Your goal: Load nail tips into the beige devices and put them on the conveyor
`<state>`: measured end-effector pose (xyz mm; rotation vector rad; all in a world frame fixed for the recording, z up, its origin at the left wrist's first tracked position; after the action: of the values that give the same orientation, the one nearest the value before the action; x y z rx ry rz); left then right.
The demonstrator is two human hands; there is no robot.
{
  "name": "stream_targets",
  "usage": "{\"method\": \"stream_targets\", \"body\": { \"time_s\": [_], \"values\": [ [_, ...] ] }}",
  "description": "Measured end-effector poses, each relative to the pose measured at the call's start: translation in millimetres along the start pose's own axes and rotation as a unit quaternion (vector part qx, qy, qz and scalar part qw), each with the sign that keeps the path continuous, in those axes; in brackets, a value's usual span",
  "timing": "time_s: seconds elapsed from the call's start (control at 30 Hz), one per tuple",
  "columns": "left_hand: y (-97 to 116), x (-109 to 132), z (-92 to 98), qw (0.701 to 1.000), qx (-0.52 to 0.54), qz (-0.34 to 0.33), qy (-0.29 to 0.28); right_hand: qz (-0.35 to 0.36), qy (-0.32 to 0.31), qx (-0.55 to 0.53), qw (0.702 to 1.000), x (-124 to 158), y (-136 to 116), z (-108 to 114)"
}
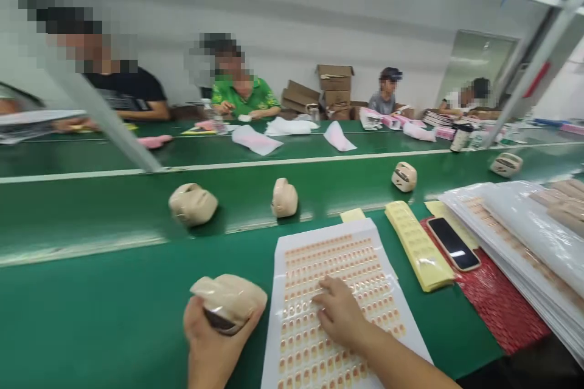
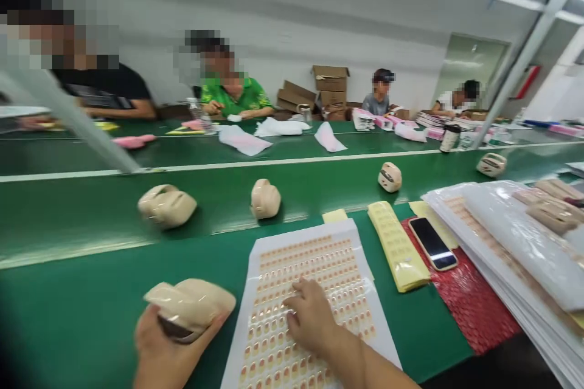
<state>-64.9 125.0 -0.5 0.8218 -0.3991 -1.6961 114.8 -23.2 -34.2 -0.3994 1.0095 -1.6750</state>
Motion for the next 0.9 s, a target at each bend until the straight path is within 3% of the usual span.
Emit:
{"method": "stream_targets", "body": {
  "time_s": [0.17,0.37,0.43,0.53,0.6,0.7,0.9],
  "values": [
    [-4,3,-4.5,0.999,-0.039,0.009,-0.026,0.007,-0.014,-0.014,1.0,2,1,2],
    [-16,7,-13.4,0.999,0.045,-0.002,-0.003,0.014,-0.011,-0.013,1.0,3,-2,6],
    [-25,7,-9.7,0.992,0.118,0.002,-0.05,0.018,-0.008,-0.014,1.0,4,0,6],
    [-42,-1,1.0,0.949,0.269,0.037,-0.157,0.03,0.003,-0.007,1.0,5,4,4],
    [-53,-15,8.6,0.937,0.303,0.077,-0.156,0.038,0.005,0.006,0.999,6,8,4],
    [-62,-51,8.3,0.959,0.241,0.117,-0.094,0.055,-0.008,0.032,0.998,6,13,5],
    [-53,-143,-26.4,0.99,0.083,0.112,-0.025,0.155,0.017,0.08,0.985,8,28,4]
  ]
}}
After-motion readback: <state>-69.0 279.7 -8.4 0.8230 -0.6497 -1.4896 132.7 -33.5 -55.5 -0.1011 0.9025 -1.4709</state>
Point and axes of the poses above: each hand's wrist, its own x-axis away from the middle knuckle, its own z-axis out of the back of the hand, y = z × x, the point moved 3 cm from there along -x, towards the middle knuckle, and after that the axes turned 10 degrees about -x, right-handed, at the moved point
